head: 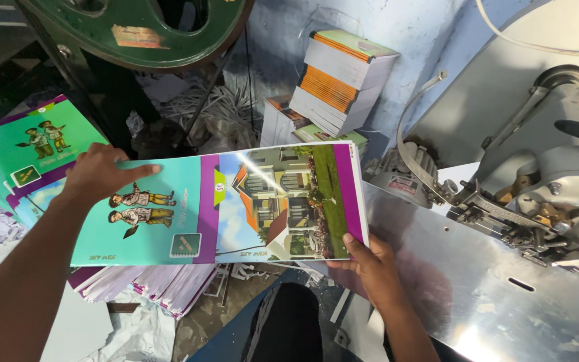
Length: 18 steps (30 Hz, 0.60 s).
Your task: The person repeatedly picks up a book, opens it, places it on a sewing machine, and sews the spine. The person then removes the book and places it on a growing stack of finished books. This process is repeated multiple times.
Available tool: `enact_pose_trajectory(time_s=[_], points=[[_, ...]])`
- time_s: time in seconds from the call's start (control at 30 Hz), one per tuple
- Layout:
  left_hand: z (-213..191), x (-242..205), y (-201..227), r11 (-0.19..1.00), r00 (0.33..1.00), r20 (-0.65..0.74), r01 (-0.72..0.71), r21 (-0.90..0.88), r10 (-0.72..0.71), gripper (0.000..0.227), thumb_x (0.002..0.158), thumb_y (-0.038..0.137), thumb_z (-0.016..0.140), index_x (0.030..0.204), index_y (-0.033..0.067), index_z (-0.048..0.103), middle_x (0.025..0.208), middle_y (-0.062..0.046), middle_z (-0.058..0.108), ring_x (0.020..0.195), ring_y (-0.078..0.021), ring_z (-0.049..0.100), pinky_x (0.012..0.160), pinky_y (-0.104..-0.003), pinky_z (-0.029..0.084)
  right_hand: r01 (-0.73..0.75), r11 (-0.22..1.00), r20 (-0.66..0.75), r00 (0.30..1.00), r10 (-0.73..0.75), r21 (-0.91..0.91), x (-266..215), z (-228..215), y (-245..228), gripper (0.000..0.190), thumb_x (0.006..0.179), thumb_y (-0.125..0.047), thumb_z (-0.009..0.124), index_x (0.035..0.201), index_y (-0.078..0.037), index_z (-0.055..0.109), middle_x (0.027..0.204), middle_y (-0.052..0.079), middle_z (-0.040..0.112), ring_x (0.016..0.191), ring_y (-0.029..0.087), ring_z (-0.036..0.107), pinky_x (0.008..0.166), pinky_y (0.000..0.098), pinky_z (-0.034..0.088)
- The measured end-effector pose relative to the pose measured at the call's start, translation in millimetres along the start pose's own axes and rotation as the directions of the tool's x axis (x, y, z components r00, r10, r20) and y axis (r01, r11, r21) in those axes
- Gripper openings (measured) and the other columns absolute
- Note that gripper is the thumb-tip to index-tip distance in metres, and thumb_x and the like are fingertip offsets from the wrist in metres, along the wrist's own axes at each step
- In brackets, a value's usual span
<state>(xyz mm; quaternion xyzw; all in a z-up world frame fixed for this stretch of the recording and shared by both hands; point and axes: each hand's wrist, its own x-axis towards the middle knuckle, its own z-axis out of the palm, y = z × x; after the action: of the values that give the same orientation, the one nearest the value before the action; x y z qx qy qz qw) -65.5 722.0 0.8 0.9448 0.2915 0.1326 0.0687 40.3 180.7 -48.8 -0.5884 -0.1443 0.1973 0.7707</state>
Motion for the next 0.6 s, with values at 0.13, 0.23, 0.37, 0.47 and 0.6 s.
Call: enact_pose_trajectory(time_s=[0.13,0.23,0.37,0.47,0.6], points=[[-4,9,-15,0.954,0.998,0.025,0.056,-0.294,-0.051,0.089,0.074,0.075,0.078,0.120,-0.0004,0.073,0.111,-0.026,0.074,0.099,-0.0374,0.072,0.085,-0.046,0.055,0.001,1.000,-0.007,1.000,-0.001,-0.005,1,-1,2,0.041,0.099,-0.022,0.058,0.131,0.003,0.064,0.118,0.015,0.073,0.094,0.026,0.075,0.077,0.0460,0.067],[-6,6,-22,0.942,0.992,0.044,0.129,-0.311,-0.121,0.069,0.086,0.065,0.073,0.102,-0.0015,0.082,0.086,-0.024,0.079,0.078,-0.0335,0.076,0.075,-0.044,0.059,-0.006,1.000,-0.015,1.000,0.006,-0.007,1,-1,1,0.041,0.098,-0.022,0.058,0.131,0.001,0.064,0.117,0.014,0.073,0.094,0.025,0.075,0.077,0.0455,0.067],[-4,1,-34,0.885,0.988,0.043,0.150,-0.440,-0.146,0.056,0.091,0.053,0.076,0.099,-0.0023,0.081,0.086,-0.024,0.077,0.076,-0.0338,0.075,0.072,-0.045,0.058,-0.013,1.000,-0.031,0.999,0.012,-0.017,0,1,0,0.041,0.098,-0.022,0.059,0.131,0.001,0.065,0.118,0.014,0.072,0.093,0.024,0.074,0.075,0.0450,0.066],[2,-3,-46,0.822,0.985,0.058,0.166,-0.545,-0.161,0.052,0.088,0.048,0.078,0.109,-0.0004,0.078,0.098,-0.024,0.076,0.087,-0.0333,0.073,0.078,-0.046,0.057,-0.021,1.000,-0.044,0.999,0.021,-0.018,-1,2,-2,0.041,0.098,-0.023,0.060,0.131,0.000,0.065,0.118,0.014,0.072,0.093,0.024,0.074,0.075,0.0442,0.066],[15,-10,-62,0.777,0.960,0.098,0.271,-0.568,-0.263,0.066,0.086,0.043,0.081,0.138,0.0084,0.062,0.116,-0.020,0.069,0.100,-0.0336,0.069,0.086,-0.047,0.055,-0.038,0.999,-0.061,0.997,0.037,-0.015,-1,3,-4,0.043,0.096,-0.023,0.061,0.131,0.002,0.065,0.118,0.014,0.072,0.094,0.024,0.074,0.075,0.0444,0.067]])
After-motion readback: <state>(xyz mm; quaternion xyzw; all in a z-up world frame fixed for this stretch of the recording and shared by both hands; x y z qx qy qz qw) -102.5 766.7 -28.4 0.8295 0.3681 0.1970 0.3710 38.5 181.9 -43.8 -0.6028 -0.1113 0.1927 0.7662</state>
